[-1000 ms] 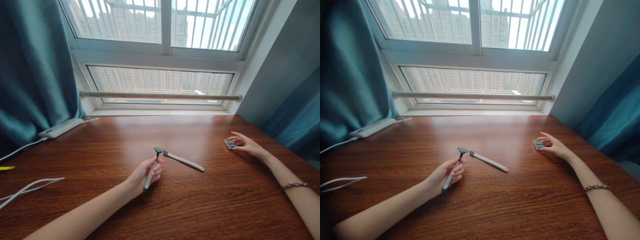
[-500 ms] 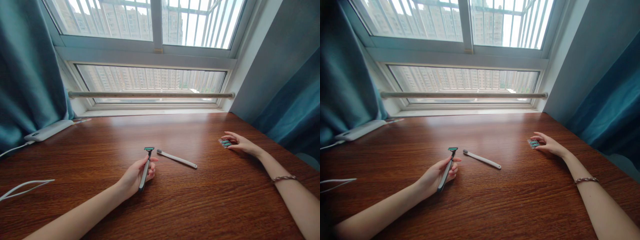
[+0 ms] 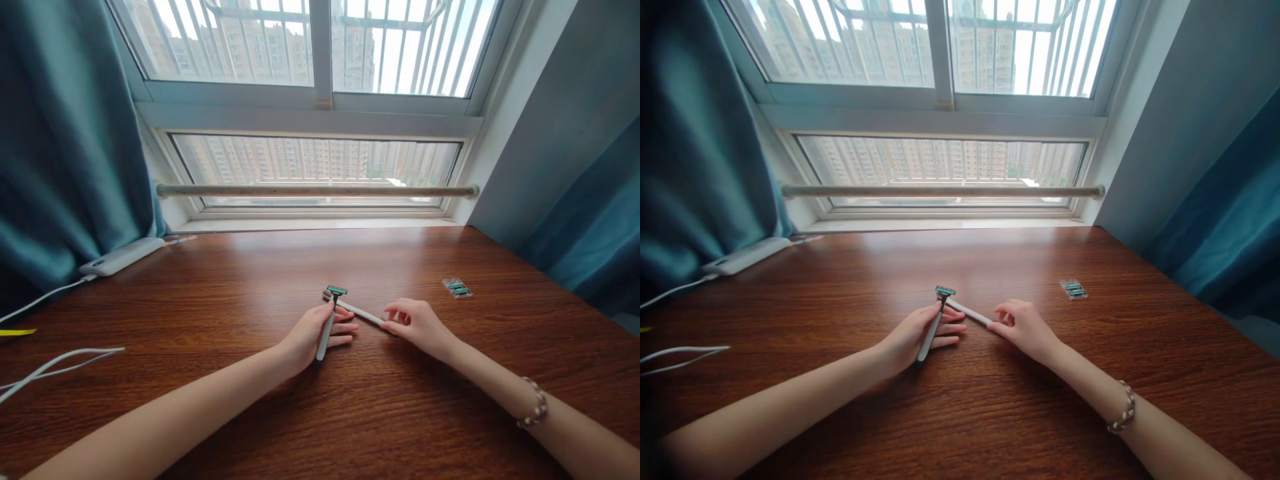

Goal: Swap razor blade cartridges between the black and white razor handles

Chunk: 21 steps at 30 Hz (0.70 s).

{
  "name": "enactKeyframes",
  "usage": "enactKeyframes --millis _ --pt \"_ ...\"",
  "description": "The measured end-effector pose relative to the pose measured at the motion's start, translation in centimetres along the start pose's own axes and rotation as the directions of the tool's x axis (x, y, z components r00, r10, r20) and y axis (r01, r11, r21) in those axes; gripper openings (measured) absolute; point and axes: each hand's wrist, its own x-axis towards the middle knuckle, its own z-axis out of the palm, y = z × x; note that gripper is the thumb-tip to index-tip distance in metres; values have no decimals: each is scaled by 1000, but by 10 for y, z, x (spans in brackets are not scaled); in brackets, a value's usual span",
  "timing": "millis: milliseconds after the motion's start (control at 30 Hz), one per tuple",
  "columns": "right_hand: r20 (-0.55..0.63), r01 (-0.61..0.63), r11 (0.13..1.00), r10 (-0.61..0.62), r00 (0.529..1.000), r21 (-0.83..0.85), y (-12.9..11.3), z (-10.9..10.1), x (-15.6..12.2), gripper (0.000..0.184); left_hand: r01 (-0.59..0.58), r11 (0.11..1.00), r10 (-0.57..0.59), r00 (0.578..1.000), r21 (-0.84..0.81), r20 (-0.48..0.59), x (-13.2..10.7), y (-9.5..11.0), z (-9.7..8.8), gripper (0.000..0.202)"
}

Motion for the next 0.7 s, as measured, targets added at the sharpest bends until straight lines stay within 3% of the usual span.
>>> enactKeyframes --millis 133,333,567,700 --pt "-45 -25 991 19 999 -132 -11 15 -7 14 12 1000 -12 998 4 -66 13 -2 18 25" --pt "-131 -235 956 213 968 -176 4 -17 -13 15 -93 983 115 985 160 -132 57 -9 64 27" --pt "-383 -490 835 380 842 -249 48 -65 -40 17 -202 876 301 938 438 -170 131 -27 138 29" --pt "-458 -571 779 422 782 -258 72 -77 -53 17 -209 777 345 930 593 -124 168 -39 164 35"
